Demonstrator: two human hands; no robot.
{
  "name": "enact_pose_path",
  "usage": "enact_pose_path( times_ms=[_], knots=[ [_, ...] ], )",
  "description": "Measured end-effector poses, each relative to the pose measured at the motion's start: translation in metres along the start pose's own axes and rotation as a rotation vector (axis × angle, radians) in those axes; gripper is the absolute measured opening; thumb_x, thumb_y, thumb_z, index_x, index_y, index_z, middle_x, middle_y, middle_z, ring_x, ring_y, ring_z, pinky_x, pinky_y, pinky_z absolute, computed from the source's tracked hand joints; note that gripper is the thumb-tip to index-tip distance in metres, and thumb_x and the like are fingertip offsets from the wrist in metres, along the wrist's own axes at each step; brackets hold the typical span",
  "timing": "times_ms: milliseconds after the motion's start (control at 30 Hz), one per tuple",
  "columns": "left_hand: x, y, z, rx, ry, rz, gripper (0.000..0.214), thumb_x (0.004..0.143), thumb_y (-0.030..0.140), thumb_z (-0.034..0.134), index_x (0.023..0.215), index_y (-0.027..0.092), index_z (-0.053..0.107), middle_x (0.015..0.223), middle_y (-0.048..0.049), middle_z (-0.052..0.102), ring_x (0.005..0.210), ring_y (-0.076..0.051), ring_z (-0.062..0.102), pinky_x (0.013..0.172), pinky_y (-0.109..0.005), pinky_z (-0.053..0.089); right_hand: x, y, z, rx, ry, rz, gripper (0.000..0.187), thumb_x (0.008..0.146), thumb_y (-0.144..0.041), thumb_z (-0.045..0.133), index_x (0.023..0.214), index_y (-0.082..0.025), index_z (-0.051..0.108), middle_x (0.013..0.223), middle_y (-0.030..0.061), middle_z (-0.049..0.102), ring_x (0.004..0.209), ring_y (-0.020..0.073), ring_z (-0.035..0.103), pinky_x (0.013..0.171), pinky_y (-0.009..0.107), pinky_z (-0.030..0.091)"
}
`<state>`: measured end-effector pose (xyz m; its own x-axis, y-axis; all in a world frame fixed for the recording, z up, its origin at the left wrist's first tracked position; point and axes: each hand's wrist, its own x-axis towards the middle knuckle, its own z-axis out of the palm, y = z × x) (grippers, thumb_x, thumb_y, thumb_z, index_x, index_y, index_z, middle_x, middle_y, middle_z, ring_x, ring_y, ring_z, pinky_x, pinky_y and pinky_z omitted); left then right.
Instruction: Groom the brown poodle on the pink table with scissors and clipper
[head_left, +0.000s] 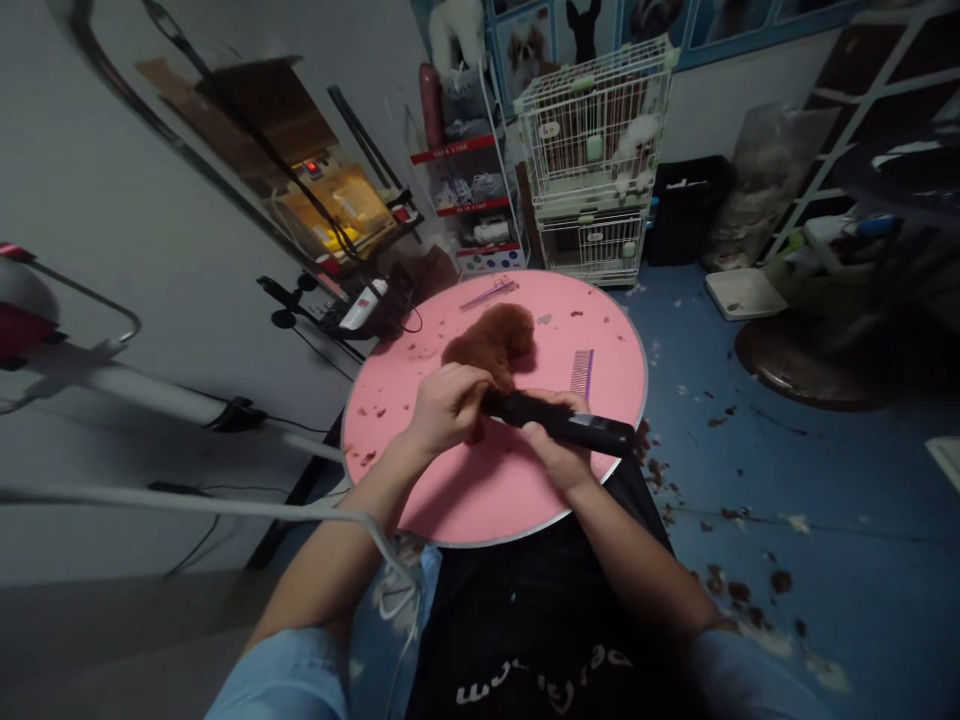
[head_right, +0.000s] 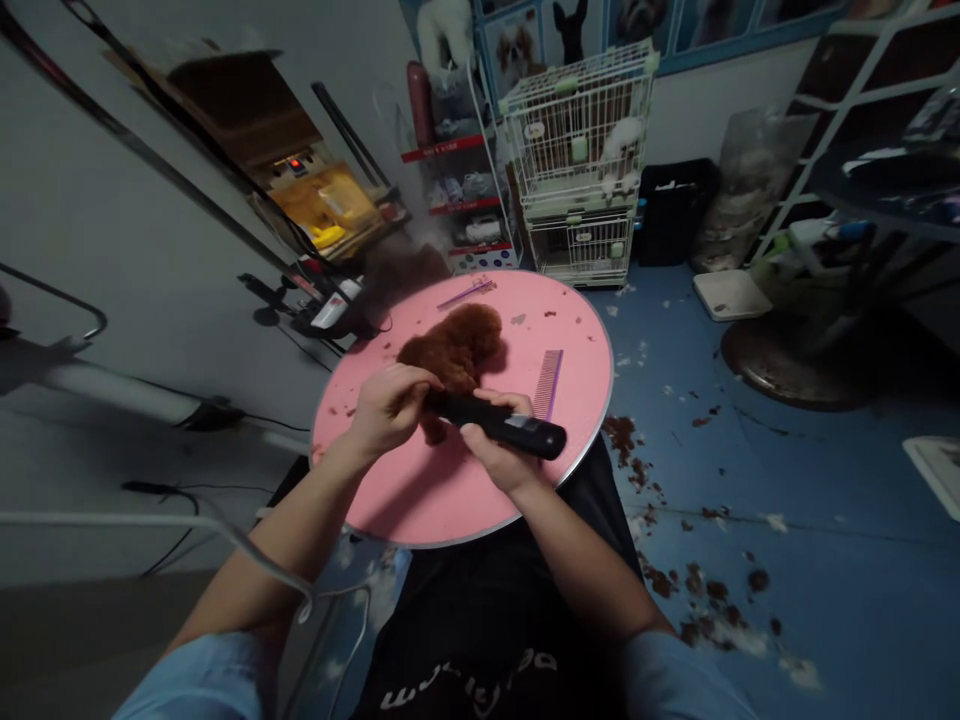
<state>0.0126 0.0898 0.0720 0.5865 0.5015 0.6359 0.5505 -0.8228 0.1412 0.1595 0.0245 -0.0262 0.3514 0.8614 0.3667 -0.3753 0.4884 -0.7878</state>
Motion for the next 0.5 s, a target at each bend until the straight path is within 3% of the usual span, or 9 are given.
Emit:
enact_pose_path(
  times_ms=[133, 267, 333, 500],
  knots=[
    [0.000, 0.005, -0.002, -0.015, -0.016, -0.029, 0.024, 0.091, 0.020, 0.043, 0.077, 0.017, 0.063, 0.069, -0.0038, 0.068, 0.061, -0.015, 0.059, 0.061, -0.029, 0.045, -0.007, 0.004, -0.003, -0.079, -0.101, 0.122, 0.039, 0.070, -0.036, 0.076, 0.098, -0.026, 0.050, 0.116, 0.0070, 0.065, 0.114, 0.0240, 0.059, 0.105, 0.047, 0.040],
    [0.004, 0.011, -0.004, -0.020, -0.033, -0.029, 0.026, 0.091, 0.020, 0.042, 0.076, 0.017, 0.063, 0.069, -0.0036, 0.069, 0.062, -0.014, 0.059, 0.061, -0.028, 0.046, -0.018, -0.002, -0.005, -0.021, 0.066, 0.055, 0.044, 0.069, -0.049, 0.075, 0.095, -0.028, 0.047, 0.106, 0.0059, 0.067, 0.106, 0.0249, 0.063, 0.100, 0.049, 0.043],
    [0.008, 0.014, -0.004, -0.020, -0.030, -0.011, 0.026, 0.091, 0.020, 0.043, 0.076, 0.017, 0.064, 0.067, -0.0029, 0.068, 0.059, -0.014, 0.058, 0.059, -0.027, 0.044, -0.019, -0.005, -0.002, -0.004, 0.086, 0.022, 0.048, 0.067, -0.051, 0.077, 0.096, -0.028, 0.047, 0.110, 0.0063, 0.066, 0.108, 0.0252, 0.062, 0.101, 0.049, 0.043],
    [0.019, 0.019, -0.005, -0.050, -0.020, -0.001, 0.028, 0.091, 0.019, 0.043, 0.071, 0.017, 0.062, 0.066, -0.0018, 0.067, 0.058, -0.013, 0.058, 0.060, -0.026, 0.043, -0.019, -0.003, 0.001, -0.093, -0.057, 0.033, 0.043, 0.069, -0.039, 0.079, 0.101, -0.027, 0.053, 0.118, 0.0072, 0.065, 0.112, 0.0240, 0.061, 0.102, 0.046, 0.042]
  ],
)
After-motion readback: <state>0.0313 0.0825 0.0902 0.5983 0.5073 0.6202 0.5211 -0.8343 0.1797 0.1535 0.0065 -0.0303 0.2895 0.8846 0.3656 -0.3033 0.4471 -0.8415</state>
